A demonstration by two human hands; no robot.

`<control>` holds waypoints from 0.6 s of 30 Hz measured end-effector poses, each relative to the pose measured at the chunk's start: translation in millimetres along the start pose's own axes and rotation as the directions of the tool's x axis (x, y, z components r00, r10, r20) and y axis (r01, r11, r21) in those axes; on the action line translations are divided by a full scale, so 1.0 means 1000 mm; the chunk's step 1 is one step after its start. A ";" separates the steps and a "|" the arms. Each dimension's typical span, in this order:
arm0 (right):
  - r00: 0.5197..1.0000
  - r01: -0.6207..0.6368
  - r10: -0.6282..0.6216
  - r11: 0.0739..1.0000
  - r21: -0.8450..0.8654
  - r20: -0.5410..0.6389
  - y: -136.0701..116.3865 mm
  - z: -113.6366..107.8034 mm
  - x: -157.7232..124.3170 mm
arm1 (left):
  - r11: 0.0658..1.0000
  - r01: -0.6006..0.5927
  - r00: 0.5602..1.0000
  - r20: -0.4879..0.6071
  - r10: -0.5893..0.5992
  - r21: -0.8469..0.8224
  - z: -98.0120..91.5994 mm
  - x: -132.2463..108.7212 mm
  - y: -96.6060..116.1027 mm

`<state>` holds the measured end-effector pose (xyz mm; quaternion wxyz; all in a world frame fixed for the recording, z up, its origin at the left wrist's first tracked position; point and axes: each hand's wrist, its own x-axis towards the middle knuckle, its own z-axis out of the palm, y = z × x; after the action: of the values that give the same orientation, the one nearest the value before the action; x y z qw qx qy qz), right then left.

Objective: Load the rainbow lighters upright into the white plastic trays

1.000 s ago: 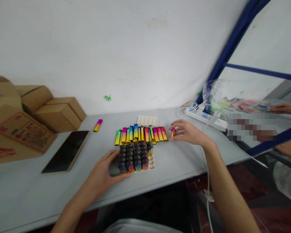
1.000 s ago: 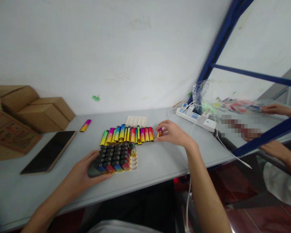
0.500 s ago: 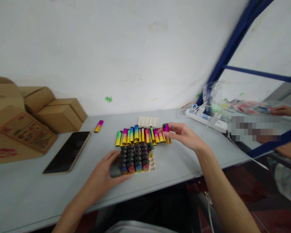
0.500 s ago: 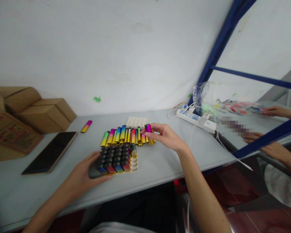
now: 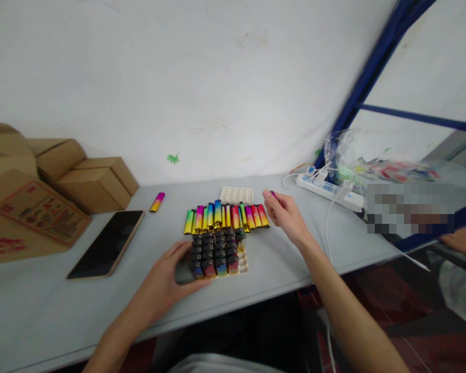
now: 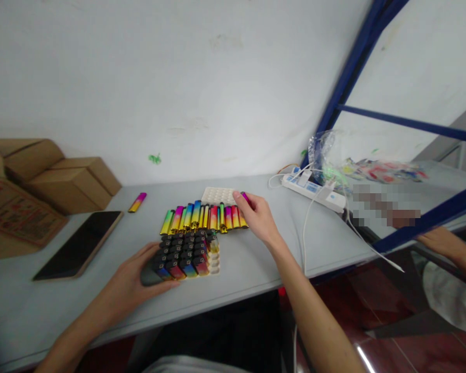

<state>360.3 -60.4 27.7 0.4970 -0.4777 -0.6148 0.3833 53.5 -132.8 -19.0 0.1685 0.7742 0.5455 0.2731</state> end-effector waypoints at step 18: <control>0.995 0.095 -0.101 0.959 -0.266 -0.007 0.000 0.002 -0.002 | 1.000 0.012 1.000 0.020 -0.011 -0.017 -0.001 0.001 0.003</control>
<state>358.6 -62.9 27.0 0.4533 -0.5128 -0.6782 0.2675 55.0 -132.6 -16.1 0.1821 0.7724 0.5459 0.2688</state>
